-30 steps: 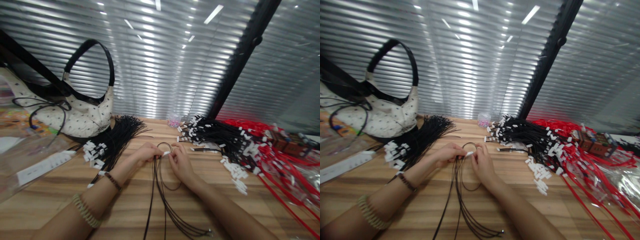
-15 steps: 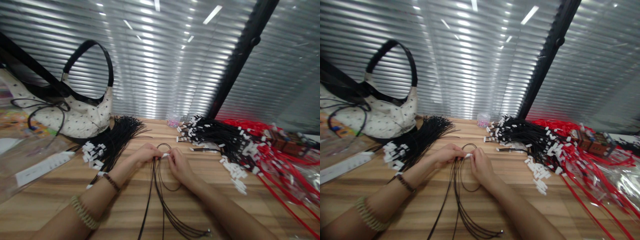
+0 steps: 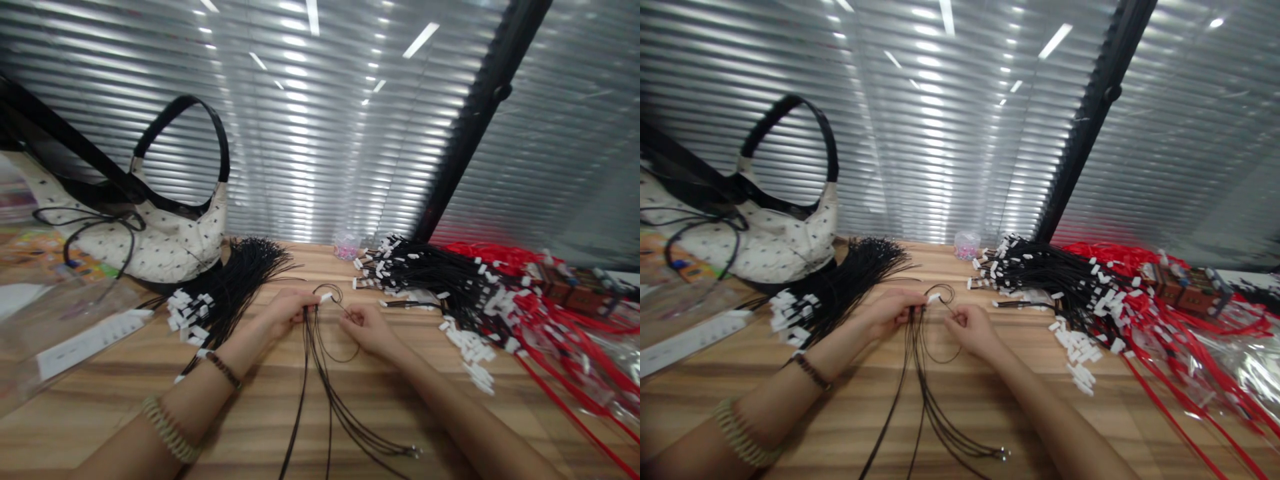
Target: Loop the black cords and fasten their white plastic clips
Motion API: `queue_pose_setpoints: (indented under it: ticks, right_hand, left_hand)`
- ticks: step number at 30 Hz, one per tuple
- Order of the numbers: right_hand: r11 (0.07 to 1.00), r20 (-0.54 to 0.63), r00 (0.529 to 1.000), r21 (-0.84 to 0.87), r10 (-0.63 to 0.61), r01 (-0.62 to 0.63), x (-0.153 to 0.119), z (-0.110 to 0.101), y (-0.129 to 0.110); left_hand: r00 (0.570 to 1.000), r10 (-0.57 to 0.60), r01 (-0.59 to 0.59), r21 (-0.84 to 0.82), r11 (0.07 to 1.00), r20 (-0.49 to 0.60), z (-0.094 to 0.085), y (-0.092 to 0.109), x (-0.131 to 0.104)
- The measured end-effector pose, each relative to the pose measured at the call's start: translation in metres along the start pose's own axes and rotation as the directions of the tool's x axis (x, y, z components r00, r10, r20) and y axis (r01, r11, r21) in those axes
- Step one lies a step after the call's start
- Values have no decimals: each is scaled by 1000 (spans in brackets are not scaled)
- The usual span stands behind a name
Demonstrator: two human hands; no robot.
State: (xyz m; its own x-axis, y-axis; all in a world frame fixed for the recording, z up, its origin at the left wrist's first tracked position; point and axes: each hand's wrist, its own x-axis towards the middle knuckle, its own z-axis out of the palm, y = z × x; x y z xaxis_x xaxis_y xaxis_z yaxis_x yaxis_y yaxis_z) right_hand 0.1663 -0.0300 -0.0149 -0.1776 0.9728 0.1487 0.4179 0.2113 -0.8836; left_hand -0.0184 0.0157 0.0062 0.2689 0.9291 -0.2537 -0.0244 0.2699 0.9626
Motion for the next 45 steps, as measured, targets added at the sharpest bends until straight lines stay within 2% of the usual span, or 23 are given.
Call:
queue_pose_setpoints:
  ticks: [2, 4, 8, 11, 14, 17, 20, 22, 24, 27, 29, 31, 33, 34, 36, 38, 42, 45]
  right_hand:
    - [998, 102, 994, 48, 26, -31, 0, -8, 0]
    - [982, 217, 975, 169, 44, -82, -2, -15, 1]
    - [870, 452, 892, 435, 12, -233, -4, -23, 5]
    - [845, 492, 871, 462, 7, -268, -3, -26, 8]
    - [796, 533, 846, 504, 19, -335, -2, -27, 7]
    - [691, 493, 869, 611, 49, -385, 1, -27, 3]
    - [605, 433, 891, 676, 137, -421, 7, -28, 0]
    - [585, 418, 892, 685, 172, -434, 11, -29, 0]
    - [621, 357, 920, 687, 164, -378, 15, -30, -2]
    - [810, 182, 981, 563, 72, -163, 17, -31, -9]
    - [939, 36, 995, 335, -91, 74, 17, -31, -18]
    - [946, -69, 946, 49, -316, 320, 14, -30, -28]
    - [868, -122, 863, -158, -491, 472, 9, -25, -37]
    - [840, -134, 836, -213, -532, 500, 6, -22, -39]
    - [828, -138, 831, -270, -538, 491, -1, -11, -40]
    - [840, -102, 863, -313, -494, 444, -7, 1, -35]
    - [874, 54, 940, -354, -337, 333, -10, 24, -21]
    - [897, 104, 965, -355, -241, 262, -8, 32, -15]
  left_hand:
    - [999, 8, -11, -79, 997, -38, -1, 3, 2]
    - [998, 12, -19, -132, 991, -56, -2, 9, 2]
    - [998, 34, -45, -226, 973, -50, -3, 23, -4]
    - [998, 64, -59, -309, 949, 4, -3, 31, -12]
    - [987, 100, -49, -368, 929, 122, -2, 32, -19]
    - [961, 116, -56, -233, 971, 250, -1, 29, -24]
    - [902, 87, -121, 55, 991, 424, 2, 27, -28]
    - [869, 43, -179, 233, 956, 493, 5, 25, -31]
    - [868, 26, -233, 360, 904, 497, 9, 22, -32]
    - [900, 26, -254, 474, 843, 436, 15, 17, -32]
    - [930, 21, -217, 501, 838, 367, 16, 13, -30]
    - [956, 14, -166, 499, 851, 293, 15, 10, -27]
    - [978, 21, -121, 481, 868, 209, 12, 7, -22]
    - [986, 30, -104, 463, 880, 164, 10, 6, -19]
    - [994, 60, -91, 418, 904, 87, 7, 4, -14]
    - [995, 89, -102, 381, 919, 53, 6, 2, -10]
    - [995, 78, -95, 367, 925, 61, 8, 1, -10]
    - [996, 75, -90, 357, 930, 54, 11, 3, -13]
